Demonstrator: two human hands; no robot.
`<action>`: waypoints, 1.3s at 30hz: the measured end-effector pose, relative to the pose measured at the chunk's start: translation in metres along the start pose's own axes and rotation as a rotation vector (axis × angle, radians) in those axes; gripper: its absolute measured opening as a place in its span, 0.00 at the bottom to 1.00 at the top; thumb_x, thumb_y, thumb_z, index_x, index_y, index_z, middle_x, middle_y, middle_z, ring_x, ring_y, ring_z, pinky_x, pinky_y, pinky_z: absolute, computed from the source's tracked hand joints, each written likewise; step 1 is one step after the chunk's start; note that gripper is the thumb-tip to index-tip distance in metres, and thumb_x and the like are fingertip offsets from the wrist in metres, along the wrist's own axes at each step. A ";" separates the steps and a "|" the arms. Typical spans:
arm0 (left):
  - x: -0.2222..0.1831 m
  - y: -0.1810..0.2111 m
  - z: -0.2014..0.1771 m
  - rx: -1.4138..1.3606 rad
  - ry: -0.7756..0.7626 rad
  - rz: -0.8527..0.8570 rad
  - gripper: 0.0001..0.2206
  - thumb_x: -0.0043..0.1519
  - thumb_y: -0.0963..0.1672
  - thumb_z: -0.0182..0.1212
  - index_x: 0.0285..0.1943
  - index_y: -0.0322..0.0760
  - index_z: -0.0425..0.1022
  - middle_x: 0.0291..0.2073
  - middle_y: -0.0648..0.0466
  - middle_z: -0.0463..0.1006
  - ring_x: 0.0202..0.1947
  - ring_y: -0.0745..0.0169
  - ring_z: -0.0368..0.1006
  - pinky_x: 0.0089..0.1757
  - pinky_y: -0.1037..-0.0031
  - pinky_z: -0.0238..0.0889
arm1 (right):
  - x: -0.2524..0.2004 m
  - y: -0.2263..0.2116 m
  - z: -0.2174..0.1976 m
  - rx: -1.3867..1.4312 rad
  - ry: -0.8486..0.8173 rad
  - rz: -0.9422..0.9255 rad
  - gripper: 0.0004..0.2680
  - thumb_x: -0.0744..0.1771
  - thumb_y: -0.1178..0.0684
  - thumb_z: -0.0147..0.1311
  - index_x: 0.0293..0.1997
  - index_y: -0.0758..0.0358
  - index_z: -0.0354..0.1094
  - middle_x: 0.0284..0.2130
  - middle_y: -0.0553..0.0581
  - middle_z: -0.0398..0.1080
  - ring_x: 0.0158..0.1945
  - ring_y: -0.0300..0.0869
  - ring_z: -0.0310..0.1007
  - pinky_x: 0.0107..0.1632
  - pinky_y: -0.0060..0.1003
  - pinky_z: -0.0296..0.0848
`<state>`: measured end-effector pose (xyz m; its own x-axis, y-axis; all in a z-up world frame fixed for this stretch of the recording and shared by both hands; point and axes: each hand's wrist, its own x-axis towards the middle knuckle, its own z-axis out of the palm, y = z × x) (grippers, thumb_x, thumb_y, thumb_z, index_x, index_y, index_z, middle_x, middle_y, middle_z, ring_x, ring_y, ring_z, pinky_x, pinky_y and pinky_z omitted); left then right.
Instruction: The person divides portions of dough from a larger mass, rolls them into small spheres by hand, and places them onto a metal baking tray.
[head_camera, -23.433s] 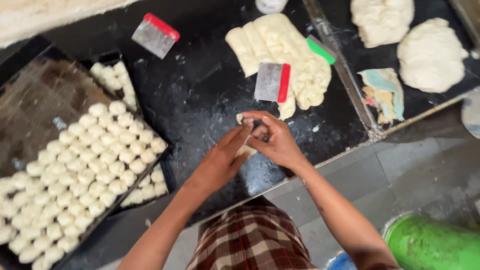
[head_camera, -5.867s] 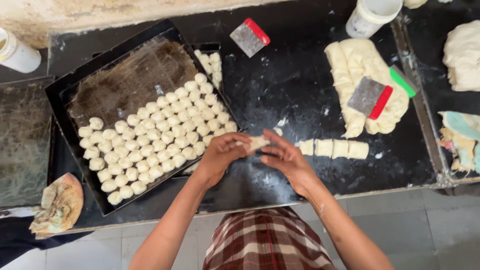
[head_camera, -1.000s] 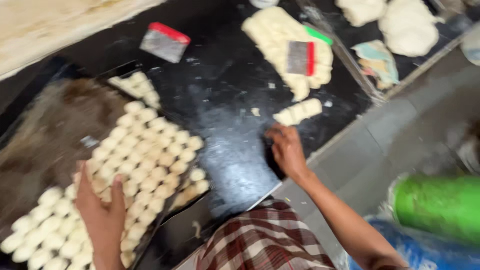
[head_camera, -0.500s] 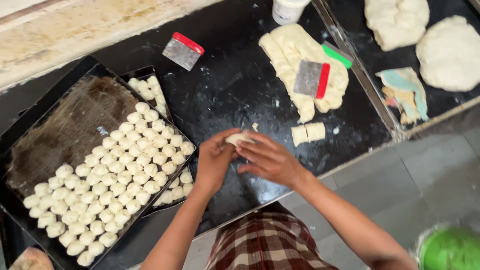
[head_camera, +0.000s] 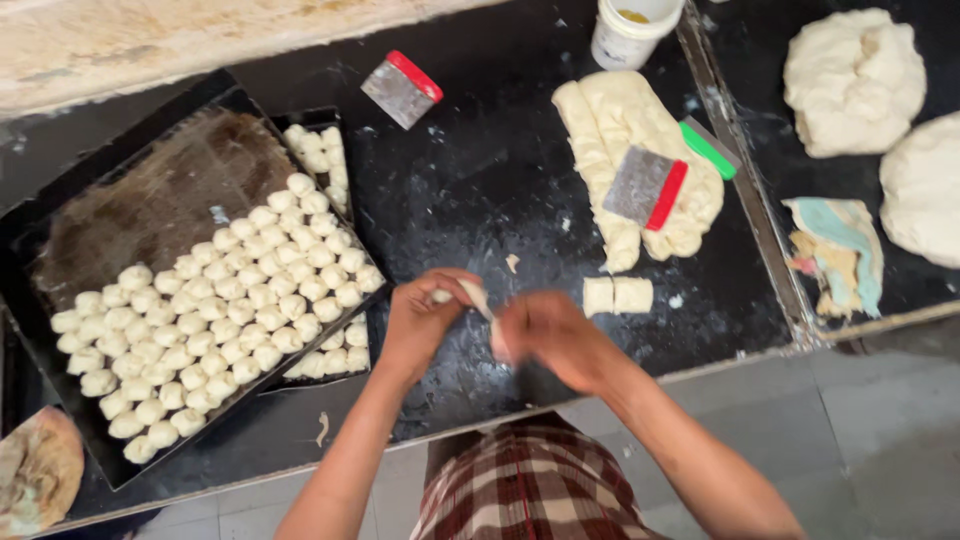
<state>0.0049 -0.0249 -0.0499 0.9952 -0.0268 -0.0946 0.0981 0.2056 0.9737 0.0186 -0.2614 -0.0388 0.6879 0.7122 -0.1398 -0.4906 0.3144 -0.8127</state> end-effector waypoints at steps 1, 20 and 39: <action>0.003 -0.001 -0.005 0.031 0.098 0.023 0.08 0.60 0.32 0.64 0.47 0.24 0.79 0.55 0.48 0.80 0.53 0.60 0.76 0.55 0.72 0.70 | 0.000 0.001 -0.003 -0.057 0.064 0.072 0.04 0.69 0.62 0.63 0.43 0.72 0.72 0.39 0.60 0.77 0.42 0.43 0.77 0.49 0.39 0.77; -0.062 0.069 -0.062 -0.296 -0.048 -0.249 0.16 0.70 0.40 0.50 0.66 0.29 0.71 0.53 0.49 0.80 0.51 0.60 0.78 0.56 0.69 0.72 | 0.083 -0.026 0.121 -1.290 0.150 -0.695 0.09 0.64 0.57 0.67 0.47 0.62 0.77 0.47 0.51 0.76 0.53 0.47 0.71 0.55 0.41 0.69; -0.124 0.093 -0.325 0.544 0.732 0.433 0.22 0.75 0.48 0.51 0.72 0.41 0.47 0.71 0.36 0.63 0.70 0.42 0.67 0.60 0.60 0.65 | 0.367 0.118 0.277 -1.147 -0.041 -0.602 0.13 0.72 0.58 0.53 0.65 0.64 0.67 0.64 0.62 0.69 0.66 0.50 0.69 0.64 0.42 0.72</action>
<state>-0.1078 0.3154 -0.0154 0.7218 0.5887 0.3640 -0.1074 -0.4242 0.8992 0.0652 0.2105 -0.0296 0.6119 0.6728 0.4158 0.6382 -0.1095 -0.7620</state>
